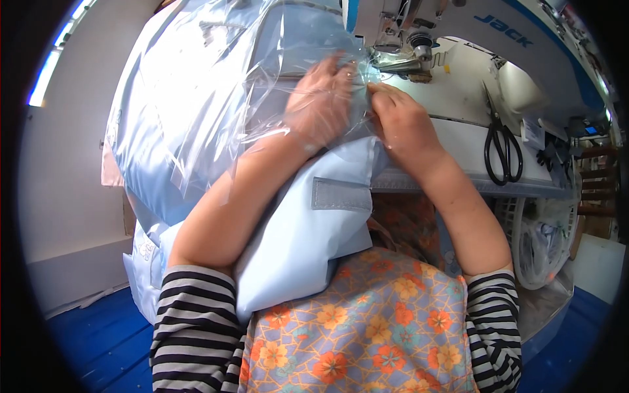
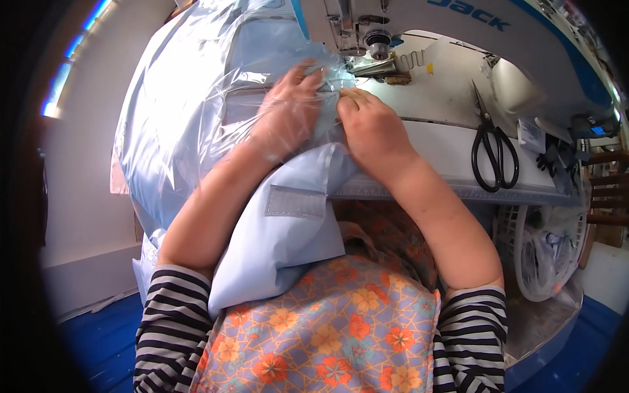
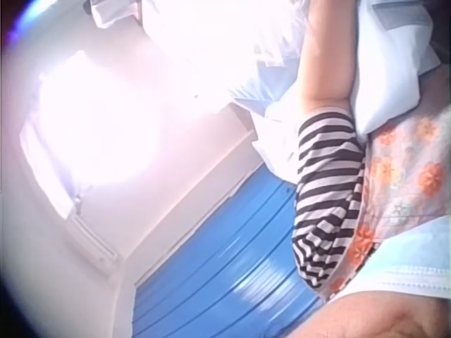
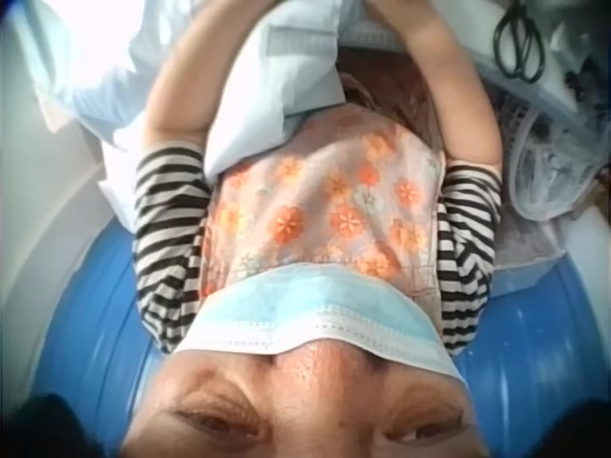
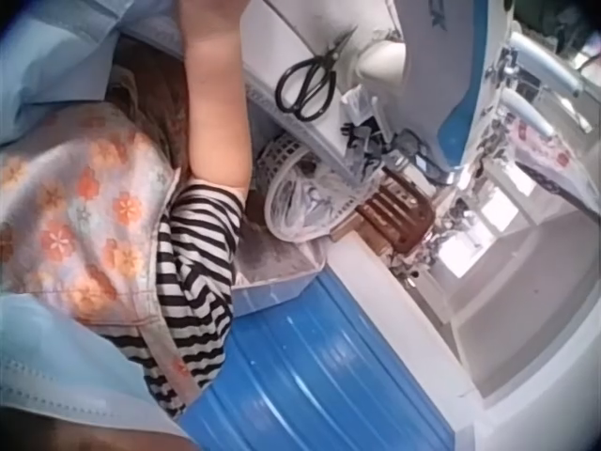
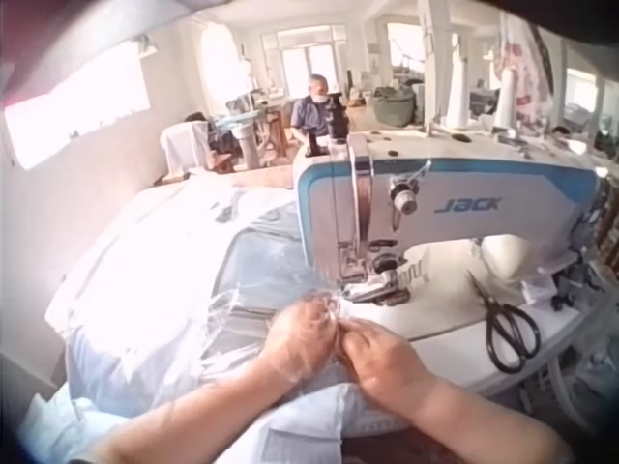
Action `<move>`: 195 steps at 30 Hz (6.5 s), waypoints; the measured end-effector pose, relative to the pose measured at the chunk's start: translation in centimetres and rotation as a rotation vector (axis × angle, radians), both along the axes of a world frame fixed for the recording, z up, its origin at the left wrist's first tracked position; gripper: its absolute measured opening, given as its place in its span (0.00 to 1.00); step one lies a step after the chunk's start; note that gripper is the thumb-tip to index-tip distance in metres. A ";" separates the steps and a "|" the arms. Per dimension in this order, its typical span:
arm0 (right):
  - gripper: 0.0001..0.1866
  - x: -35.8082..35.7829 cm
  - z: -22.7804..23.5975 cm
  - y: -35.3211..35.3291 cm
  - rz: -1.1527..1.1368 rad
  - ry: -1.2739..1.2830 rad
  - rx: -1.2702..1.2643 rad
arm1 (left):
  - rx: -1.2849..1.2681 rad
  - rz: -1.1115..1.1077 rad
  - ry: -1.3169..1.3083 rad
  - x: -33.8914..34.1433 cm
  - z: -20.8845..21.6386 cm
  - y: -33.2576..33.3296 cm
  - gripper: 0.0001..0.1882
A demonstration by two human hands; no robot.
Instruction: Sewing light blue fabric pieces together using an industrial sewing machine.
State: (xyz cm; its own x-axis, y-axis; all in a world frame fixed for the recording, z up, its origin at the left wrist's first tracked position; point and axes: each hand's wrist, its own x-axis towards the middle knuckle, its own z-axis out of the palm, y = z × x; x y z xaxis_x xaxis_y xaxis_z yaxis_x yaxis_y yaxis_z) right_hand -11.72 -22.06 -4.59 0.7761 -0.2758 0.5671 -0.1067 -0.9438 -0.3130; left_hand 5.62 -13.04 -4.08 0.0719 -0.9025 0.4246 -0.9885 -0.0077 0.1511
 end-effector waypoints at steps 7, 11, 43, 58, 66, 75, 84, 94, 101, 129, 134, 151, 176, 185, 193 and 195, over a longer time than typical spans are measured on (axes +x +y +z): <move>0.05 0.1 -0.2 0.1 -0.006 0.007 -0.059 | 0.329 -0.456 0.467 -3.9 13.8 11.0 0.16; 0.07 0.2 -0.5 0.1 -0.014 0.012 -0.057 | 0.079 -0.373 0.305 -5.7 11.6 4.7 0.13; 0.14 -2.9 1.5 3.0 -0.216 0.088 0.340 | 0.207 -0.128 0.089 -0.9 2.0 -1.1 0.23; 0.35 1.6 1.6 2.5 0.005 -0.790 1.871 | 0.159 -0.141 0.242 -0.2 1.9 -1.2 0.19; 0.30 1.9 1.6 2.3 0.001 -0.757 1.816 | 0.155 -0.107 0.222 -0.7 2.5 -1.2 0.16; 0.25 1.6 1.3 1.2 0.066 -0.613 1.687 | 0.225 -0.081 0.244 -0.9 2.6 -1.5 0.17; 0.20 0.9 1.0 0.4 0.175 -0.464 1.596 | 0.046 -0.087 0.083 -1.4 1.3 -1.9 0.14; 0.13 -1.5 1.4 -1.8 -0.051 -0.386 1.221 | -0.023 -0.091 -0.056 -1.5 0.1 -2.6 0.19; 0.12 -0.5 2.5 -4.4 -0.244 -0.360 0.906 | -0.082 -0.126 -0.103 -0.8 -0.4 -2.9 0.17; 0.16 -3.2 2.4 0.1 0.242 0.030 0.422 | 0.381 -0.120 0.307 1.4 4.6 -2.5 0.19; 0.15 -4.0 2.0 0.4 0.197 -0.005 0.610 | 0.469 -0.316 0.093 0.1 5.1 1.3 0.28; 0.16 -3.5 1.5 -0.5 0.147 0.036 0.245 | 0.270 -0.297 -0.047 -2.8 4.6 -0.1 0.12; 0.17 -0.9 1.2 -4.4 0.245 0.013 0.204 | 0.512 -0.152 -0.004 0.4 5.9 -4.5 0.11; 0.10 -1.6 0.7 -1.5 0.239 0.011 0.675 | 0.624 0.054 -0.135 -1.7 6.4 -4.8 0.14; 0.08 -1.2 0.5 -4.0 0.321 -0.022 -0.001 | 0.341 -0.039 -0.176 -1.2 4.3 -2.9 0.10; 0.08 -0.4 0.2 -2.9 0.261 -0.084 0.061 | 0.369 -0.056 -0.207 -0.7 5.2 -3.8 0.09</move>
State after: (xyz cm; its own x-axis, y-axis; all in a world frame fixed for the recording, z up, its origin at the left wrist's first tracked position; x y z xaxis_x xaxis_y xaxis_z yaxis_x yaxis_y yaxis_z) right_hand -12.10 -24.91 -4.40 0.7765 -0.1084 0.6207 0.1659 -0.9151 -0.3674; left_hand 4.89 -16.80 1.12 -0.0341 -0.9968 0.0725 -0.9981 0.0302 -0.0540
